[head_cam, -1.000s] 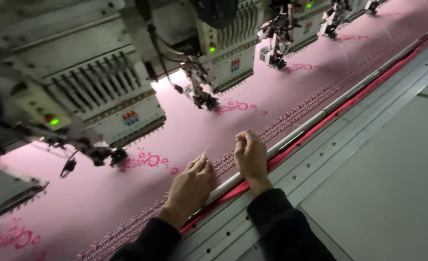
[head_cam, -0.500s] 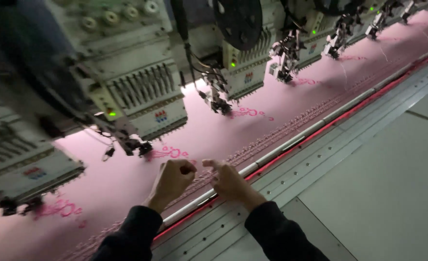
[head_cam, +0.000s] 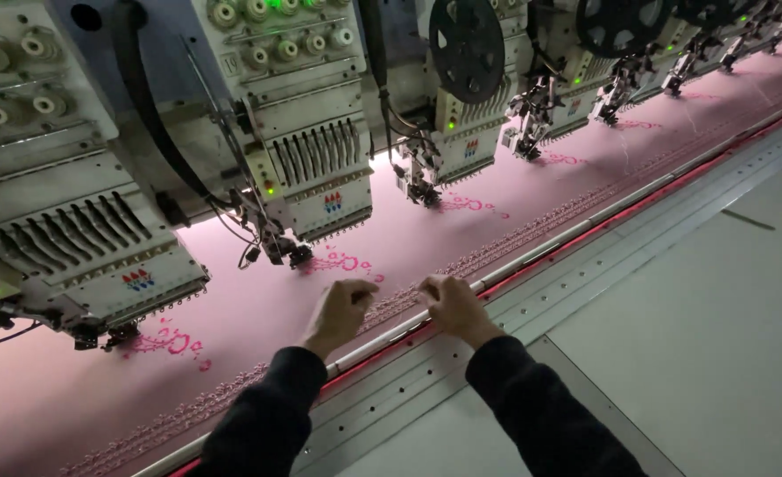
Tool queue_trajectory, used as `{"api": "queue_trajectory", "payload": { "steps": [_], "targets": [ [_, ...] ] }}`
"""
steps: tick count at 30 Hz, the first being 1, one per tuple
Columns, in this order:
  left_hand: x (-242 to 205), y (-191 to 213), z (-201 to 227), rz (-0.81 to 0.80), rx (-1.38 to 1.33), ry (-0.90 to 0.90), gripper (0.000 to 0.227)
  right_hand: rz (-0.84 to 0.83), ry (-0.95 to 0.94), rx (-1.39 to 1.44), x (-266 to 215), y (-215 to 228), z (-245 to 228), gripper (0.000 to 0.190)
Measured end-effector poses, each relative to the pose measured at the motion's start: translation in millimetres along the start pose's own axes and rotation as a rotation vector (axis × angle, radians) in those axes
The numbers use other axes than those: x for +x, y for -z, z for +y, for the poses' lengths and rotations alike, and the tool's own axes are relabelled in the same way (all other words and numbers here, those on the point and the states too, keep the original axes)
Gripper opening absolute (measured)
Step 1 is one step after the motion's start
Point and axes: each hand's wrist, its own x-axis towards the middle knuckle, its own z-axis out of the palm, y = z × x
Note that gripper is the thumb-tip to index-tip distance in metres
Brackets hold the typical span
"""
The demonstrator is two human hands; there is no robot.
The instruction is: The person threads pink thread through the needles of multiple industrial embroidery machines. They pull the thread from the spools, guide it through the tension mechanisms, and insert it into the needle eyes, repeating this process across several machine heads.
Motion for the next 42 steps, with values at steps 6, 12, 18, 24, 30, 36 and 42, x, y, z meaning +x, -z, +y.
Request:
{"api": "queue_trajectory", "payload": {
  "steps": [6,12,18,24,30,36,42],
  "targets": [
    [39,-85,-47,-0.101,0.101,-0.031,0.025,0.009,0.007,-0.086,17,-27,58,0.020],
    [28,-80,-34,0.006,0.225,-0.040,0.014,-0.137,-0.046,-0.259,32,0,11,0.017],
    [32,-87,-11,0.094,0.188,0.075,0.013,-0.205,-0.207,-0.464,82,-36,47,0.010],
    [32,-104,-38,0.107,0.333,-0.014,0.006,-0.251,-0.267,-0.520,67,-23,12,0.021],
    [12,-59,20,-0.117,-0.114,-0.007,0.023,-0.431,-0.189,-0.240,37,41,-42,0.037],
    [-4,-49,26,0.025,-0.038,0.173,0.018,-0.212,-0.128,-0.197,48,4,2,0.026],
    [-3,-40,39,0.088,-0.195,0.201,0.016,-0.283,-0.015,-0.567,46,7,-10,0.024]
  ]
}}
